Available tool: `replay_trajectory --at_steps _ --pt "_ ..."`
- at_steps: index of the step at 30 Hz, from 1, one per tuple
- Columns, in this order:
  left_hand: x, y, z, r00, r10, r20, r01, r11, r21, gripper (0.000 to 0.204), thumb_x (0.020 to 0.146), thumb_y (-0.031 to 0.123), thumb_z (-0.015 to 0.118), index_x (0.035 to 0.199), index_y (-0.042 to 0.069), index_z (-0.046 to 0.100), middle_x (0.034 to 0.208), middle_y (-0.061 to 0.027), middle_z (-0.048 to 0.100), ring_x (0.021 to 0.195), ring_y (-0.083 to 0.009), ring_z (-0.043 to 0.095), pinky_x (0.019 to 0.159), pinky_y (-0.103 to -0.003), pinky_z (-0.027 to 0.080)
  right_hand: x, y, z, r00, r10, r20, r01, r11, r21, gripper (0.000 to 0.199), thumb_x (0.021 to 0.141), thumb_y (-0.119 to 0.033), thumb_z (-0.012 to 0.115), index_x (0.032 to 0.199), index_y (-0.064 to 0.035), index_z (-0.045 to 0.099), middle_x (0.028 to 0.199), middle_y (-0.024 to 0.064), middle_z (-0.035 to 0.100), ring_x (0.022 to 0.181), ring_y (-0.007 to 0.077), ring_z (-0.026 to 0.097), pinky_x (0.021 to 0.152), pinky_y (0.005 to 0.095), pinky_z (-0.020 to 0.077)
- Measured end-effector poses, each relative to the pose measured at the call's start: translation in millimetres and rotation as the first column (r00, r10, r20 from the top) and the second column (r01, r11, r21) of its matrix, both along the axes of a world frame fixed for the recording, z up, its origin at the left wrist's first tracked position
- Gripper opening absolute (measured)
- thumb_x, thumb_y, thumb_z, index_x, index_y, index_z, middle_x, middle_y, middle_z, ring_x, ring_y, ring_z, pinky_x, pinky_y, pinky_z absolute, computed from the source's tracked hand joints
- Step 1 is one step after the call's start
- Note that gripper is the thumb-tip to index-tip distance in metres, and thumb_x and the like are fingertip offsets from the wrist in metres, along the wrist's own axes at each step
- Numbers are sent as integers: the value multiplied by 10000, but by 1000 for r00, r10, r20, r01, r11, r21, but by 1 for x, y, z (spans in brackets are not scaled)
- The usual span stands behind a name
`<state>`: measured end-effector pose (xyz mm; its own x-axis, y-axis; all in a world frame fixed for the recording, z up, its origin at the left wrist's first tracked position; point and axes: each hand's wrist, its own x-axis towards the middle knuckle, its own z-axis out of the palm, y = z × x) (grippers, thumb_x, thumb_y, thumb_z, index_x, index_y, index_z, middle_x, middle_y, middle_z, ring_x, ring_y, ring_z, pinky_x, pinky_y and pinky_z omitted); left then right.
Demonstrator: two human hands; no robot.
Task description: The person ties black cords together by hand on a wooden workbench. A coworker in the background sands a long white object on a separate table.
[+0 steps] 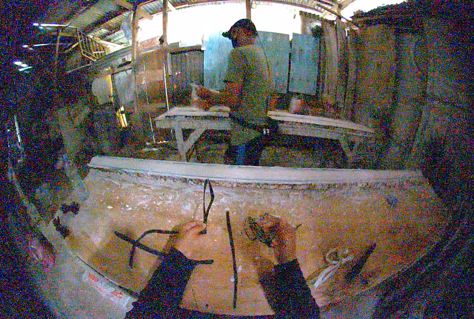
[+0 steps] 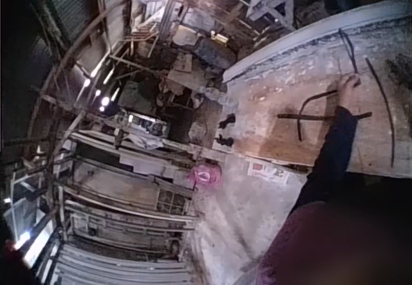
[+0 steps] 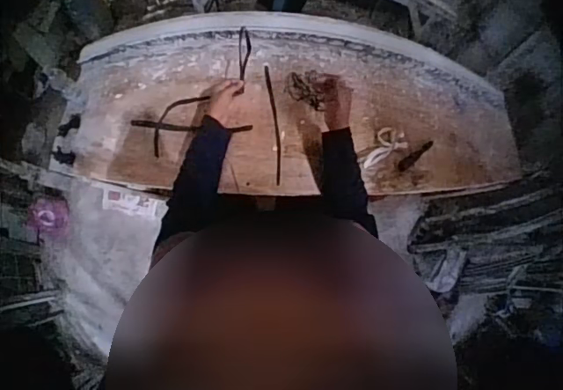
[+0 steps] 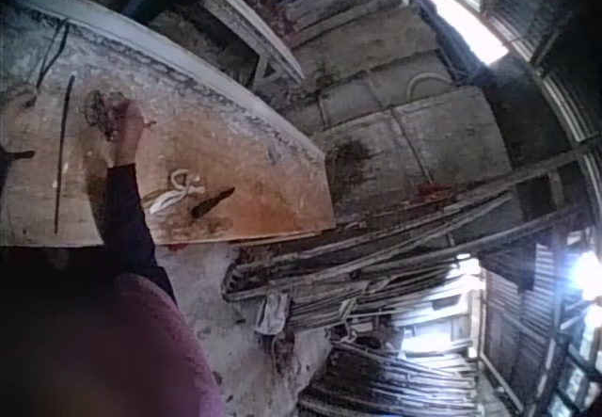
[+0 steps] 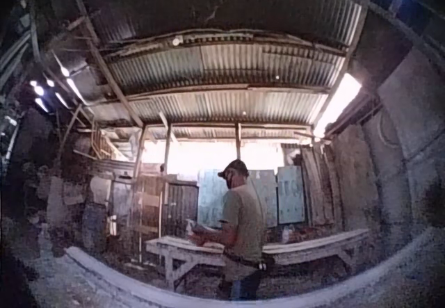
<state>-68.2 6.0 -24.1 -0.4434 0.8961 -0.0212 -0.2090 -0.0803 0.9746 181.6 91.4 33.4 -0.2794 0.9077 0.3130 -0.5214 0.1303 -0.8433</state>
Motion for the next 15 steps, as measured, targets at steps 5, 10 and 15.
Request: replay_trajectory --at_steps 5,10,15 --pt "18 -6 12 951 -95 294 91 995 28 152 772 136 614 891 44 594 817 6 589 703 -89 519 639 -212 422 -19 -20 -11 913 110 394 -249 913 322 127 772 -179 616 817 -60 615 752 40 587 749 141 557 612 282 431" --pt "32 -14 27 955 -159 252 166 986 -6 166 786 150 609 916 51 583 838 0 579 739 -100 530 679 -233 437 -29 -37 -11 624 5 781 -466 805 367 184 750 -142 625 913 -63 586 771 68 586 687 153 558 580 292 434" --pt "37 -14 31 935 -185 303 194 981 1 152 786 156 608 907 68 582 830 4 576 733 -100 528 679 -236 437 -37 -51 -3 670 -273 690 -399 650 646 237 722 -86 619 951 -61 562 775 99 564 653 207 553 568 293 442"
